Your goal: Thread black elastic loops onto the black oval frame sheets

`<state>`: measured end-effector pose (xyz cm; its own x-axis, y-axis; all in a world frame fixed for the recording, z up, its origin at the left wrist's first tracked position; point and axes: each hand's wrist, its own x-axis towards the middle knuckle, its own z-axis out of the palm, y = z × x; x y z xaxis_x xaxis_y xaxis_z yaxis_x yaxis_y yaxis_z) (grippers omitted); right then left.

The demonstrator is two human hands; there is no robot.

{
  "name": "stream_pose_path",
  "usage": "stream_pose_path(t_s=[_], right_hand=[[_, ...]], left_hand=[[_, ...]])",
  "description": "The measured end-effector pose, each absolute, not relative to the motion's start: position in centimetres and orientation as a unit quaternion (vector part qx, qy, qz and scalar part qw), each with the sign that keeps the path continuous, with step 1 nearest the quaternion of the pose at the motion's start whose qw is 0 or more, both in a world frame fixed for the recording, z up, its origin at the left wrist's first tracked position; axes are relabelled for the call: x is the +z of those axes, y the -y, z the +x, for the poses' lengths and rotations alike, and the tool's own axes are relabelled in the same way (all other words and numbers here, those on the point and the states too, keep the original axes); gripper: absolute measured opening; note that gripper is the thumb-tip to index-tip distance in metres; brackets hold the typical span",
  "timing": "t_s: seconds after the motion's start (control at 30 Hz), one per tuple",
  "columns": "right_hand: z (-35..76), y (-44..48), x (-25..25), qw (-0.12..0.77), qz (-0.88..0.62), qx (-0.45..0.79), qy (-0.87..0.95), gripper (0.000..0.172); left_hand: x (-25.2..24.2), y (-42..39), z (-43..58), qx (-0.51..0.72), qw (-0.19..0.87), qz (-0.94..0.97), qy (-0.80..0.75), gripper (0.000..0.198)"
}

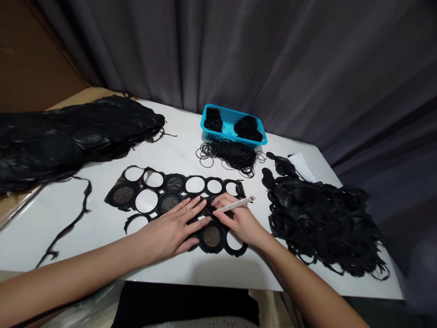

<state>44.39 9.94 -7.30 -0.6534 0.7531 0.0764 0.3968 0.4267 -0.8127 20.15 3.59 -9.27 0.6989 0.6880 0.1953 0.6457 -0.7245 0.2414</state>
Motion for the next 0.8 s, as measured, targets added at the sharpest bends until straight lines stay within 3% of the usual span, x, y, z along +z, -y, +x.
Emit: stream_pose_path(t_s=[0.33, 0.53, 0.7, 0.8], right_hand=[[44.1, -8.6, -7.6, 0.224, -0.338, 0.316, 0.858, 0.011], [43.4, -8.3, -8.7, 0.216, -0.329, 0.192, 0.899, 0.017], [46.1, -12.1, -6.7, 0.331, -0.493, 0.185, 0.783, 0.019], [47.8, -12.0, -5.4, 0.335, -0.510, 0.193, 0.769, 0.019]], left_hand=[[-9.3, -3.6, 20.1, 0.111, 0.089, 0.915, -0.377, 0.057], [-9.3, -3.5, 20.1, 0.105, 0.082, 0.918, -0.374, 0.055], [-9.2, -3.8, 20.0, 0.119, 0.089, 0.915, -0.375, 0.049], [-8.7, -3.5, 19.9, 0.138, 0.093, 0.916, -0.366, 0.051]])
